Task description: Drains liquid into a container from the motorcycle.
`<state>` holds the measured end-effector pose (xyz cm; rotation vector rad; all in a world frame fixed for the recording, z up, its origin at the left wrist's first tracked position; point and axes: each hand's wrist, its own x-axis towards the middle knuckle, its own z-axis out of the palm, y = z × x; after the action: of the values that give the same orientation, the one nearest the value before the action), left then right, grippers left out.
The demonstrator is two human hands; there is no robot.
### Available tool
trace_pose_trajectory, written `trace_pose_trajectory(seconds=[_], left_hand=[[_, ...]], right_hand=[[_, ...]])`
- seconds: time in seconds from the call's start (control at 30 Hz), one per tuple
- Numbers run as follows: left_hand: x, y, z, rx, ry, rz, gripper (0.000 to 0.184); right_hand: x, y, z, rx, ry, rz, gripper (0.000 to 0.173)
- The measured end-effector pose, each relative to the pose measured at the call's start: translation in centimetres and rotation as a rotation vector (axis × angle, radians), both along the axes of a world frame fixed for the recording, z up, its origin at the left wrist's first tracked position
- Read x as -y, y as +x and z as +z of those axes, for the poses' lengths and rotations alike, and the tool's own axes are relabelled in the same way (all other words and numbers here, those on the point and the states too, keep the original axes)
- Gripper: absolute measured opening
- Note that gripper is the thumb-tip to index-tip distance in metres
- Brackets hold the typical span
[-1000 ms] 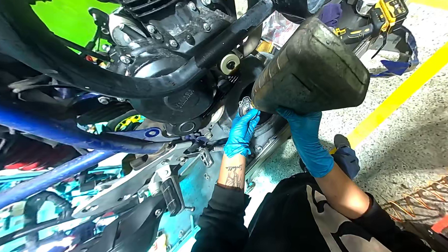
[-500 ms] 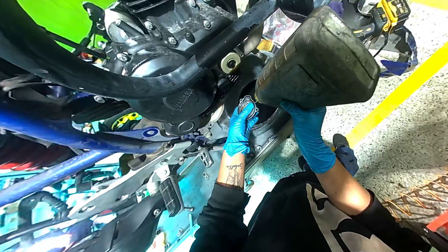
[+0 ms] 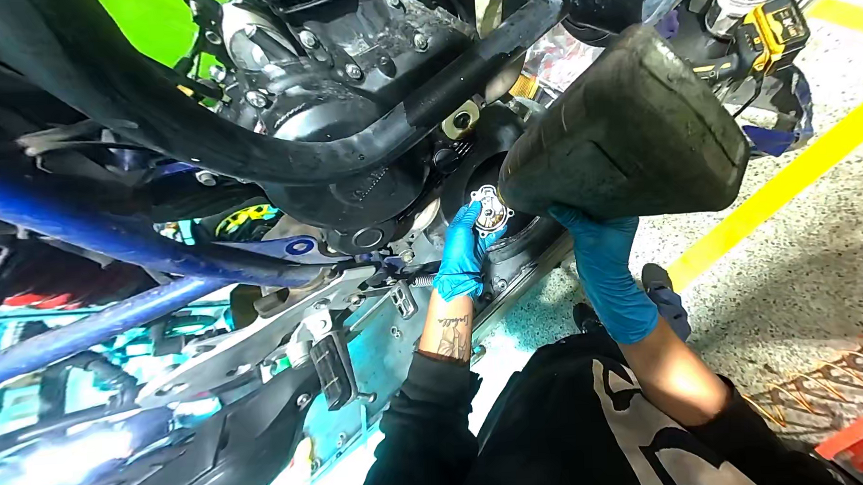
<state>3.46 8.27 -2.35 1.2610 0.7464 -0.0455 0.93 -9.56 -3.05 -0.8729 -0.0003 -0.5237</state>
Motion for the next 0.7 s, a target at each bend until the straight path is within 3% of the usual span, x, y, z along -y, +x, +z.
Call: trace_pose_trajectory(seconds=[0.1,0.27,0.5,0.7], left_hand=[[-0.1,0.0,-0.1,0.024,-0.018,0.006,0.032],[0.3,0.1,0.3,-0.01,-0.042,0.029,0.031],[0.1,0.0,0.3,-0.006,-0.033,-0.007,0.035],[0.3,0.0,0.3,-0.048,-0.024,0.048,0.04]], right_hand=[[-0.4,-0.4,0.7,-0.024,0.026,0.012,0.053],[-1.0,0.4,-1.6,0.029,0.016,0.006,0.057],[-0.8,-0.3,1.0,0.022,0.042,0.002,0.051],[-1.0,1.0,-0.4,0.018,0.057,-0.047,0.057]])
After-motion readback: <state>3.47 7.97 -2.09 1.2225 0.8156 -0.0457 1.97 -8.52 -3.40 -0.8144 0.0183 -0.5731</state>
